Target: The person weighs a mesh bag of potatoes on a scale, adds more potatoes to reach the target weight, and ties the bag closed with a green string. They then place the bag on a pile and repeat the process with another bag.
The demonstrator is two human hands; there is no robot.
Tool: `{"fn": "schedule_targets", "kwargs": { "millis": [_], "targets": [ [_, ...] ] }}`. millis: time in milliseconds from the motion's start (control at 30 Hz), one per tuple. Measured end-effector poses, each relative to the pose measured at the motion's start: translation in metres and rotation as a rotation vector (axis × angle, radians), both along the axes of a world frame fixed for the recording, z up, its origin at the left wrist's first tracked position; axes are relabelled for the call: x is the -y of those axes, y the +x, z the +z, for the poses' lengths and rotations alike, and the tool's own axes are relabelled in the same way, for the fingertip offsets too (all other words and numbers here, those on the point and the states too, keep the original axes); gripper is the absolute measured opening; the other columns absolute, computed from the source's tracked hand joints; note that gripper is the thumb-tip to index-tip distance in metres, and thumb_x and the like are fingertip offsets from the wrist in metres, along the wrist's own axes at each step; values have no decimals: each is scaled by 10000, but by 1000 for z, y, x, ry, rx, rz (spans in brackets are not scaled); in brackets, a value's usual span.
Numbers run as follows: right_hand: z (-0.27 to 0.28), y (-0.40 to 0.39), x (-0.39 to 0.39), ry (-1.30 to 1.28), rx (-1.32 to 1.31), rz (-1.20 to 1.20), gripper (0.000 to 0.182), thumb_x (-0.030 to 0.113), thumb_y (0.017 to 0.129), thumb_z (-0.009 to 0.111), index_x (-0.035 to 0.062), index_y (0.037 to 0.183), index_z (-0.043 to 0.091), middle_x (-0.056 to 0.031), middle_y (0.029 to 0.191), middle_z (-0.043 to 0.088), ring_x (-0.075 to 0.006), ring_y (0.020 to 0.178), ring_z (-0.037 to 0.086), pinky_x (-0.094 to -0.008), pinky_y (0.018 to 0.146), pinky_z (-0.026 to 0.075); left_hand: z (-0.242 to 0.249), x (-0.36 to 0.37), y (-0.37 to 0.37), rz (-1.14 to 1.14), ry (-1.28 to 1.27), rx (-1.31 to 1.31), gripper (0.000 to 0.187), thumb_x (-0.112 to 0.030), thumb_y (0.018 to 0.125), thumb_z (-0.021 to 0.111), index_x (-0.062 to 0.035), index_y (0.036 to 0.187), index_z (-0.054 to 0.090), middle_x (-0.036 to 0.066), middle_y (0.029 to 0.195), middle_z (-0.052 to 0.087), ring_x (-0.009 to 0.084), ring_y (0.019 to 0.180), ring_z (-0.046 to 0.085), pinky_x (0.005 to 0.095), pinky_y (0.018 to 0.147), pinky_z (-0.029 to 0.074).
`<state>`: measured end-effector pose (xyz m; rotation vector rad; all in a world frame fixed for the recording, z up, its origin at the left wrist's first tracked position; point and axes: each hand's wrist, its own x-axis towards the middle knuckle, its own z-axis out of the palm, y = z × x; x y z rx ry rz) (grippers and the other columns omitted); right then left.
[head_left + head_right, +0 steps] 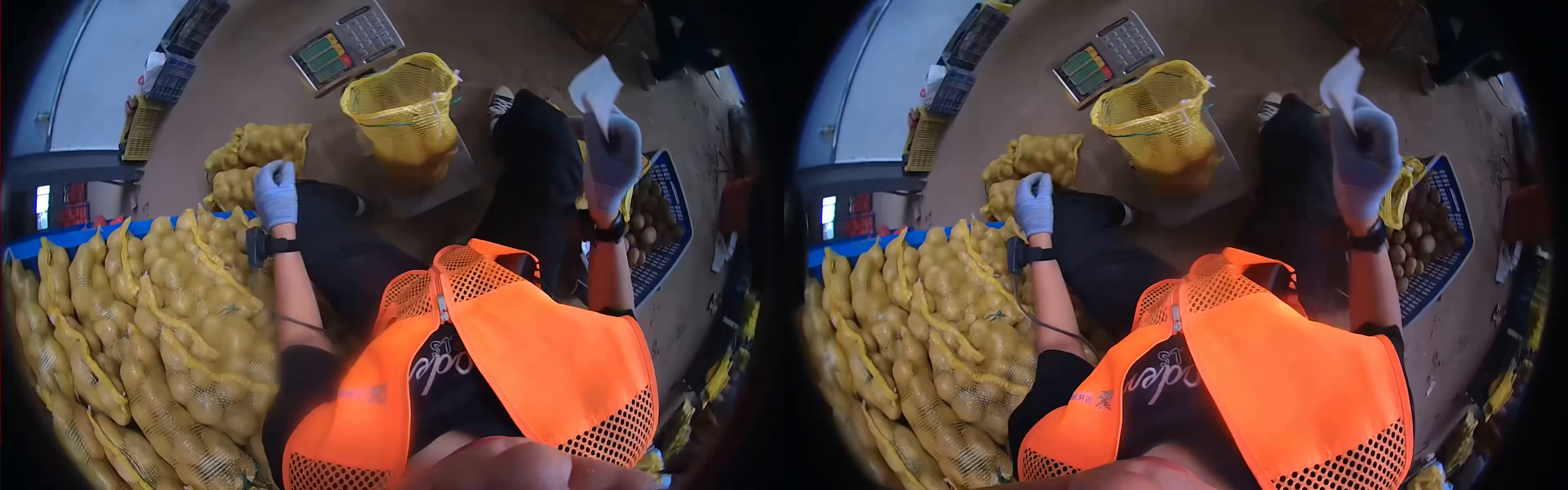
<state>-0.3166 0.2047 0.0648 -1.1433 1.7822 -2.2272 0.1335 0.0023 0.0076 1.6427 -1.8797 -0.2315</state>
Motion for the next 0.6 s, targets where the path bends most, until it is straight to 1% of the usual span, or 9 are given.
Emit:
{"fn": "schedule_targets", "kwargs": {
  "millis": [33,100,233,267,333,433,500,533,600],
  "targets": [
    [7,24,37,-63,31,215,100,-32,819,625,25,779,553,-71,887,677,-85,757,633,-203,622,490,1,-7,-31,-35,-126,-63,221,-237,815,672,-59,942,636,112,898,613,207,700,593,328,687,488],
    [4,47,96,91,-309,374,97,-19,778,630,29,783,545,-98,916,669,-158,760,655,-259,632,502,20,-21,-72,-167,-106,-280,349,-195,772,711,-58,1065,579,110,1058,554,172,706,559,314,686,481],
    [-31,84,186,479,-904,590,45,83,776,577,56,812,577,-158,808,623,-355,769,603,-356,672,493,50,-35,-136,-558,-282,-62,470,-143,714,728,-109,1146,548,99,1148,570,220,795,600,330,727,493],
    [-40,86,195,602,-974,786,100,96,784,546,67,858,606,-162,800,632,-365,785,612,-395,699,488,45,-32,-139,-553,-284,-63,470,-143,714,728,-109,1146,548,99,1148,570,220,795,600,330,727,493],
    [-48,93,190,692,-956,958,162,96,775,550,82,917,628,-157,834,642,-354,788,616,-396,702,488,27,-23,-139,-687,-84,274,426,-112,694,702,-126,1101,576,92,1084,599,269,840,600,362,743,493],
    [-45,93,174,849,-945,1157,131,169,805,536,116,896,614,-159,859,641,-372,807,604,-435,717,478,15,-14,-123,-672,-56,352,357,-93,697,679,-133,1044,604,80,1028,615,274,845,595,375,753,489],
    [-44,93,166,795,-971,1336,208,284,845,524,121,955,590,-161,942,638,-361,867,598,-433,757,472,15,-15,-119,-693,-88,284,335,-90,695,683,-134,1020,612,78,1004,614,279,828,592,375,730,489],
    [-42,92,164,1010,-1015,1335,395,428,875,482,99,1077,566,-181,1018,629,-363,942,590,-427,805,463,15,-18,-119,-714,-125,214,314,-87,693,687,-134,996,621,76,980,612,284,811,588,375,707,488],
    [-42,94,160,1125,-953,1226,478,471,882,455,75,1132,546,-194,1036,624,-366,971,583,-421,826,457,24,-28,-125,-759,-130,76,306,-90,704,694,-125,998,620,58,953,614,242,750,583,342,663,484]
  ]
}}
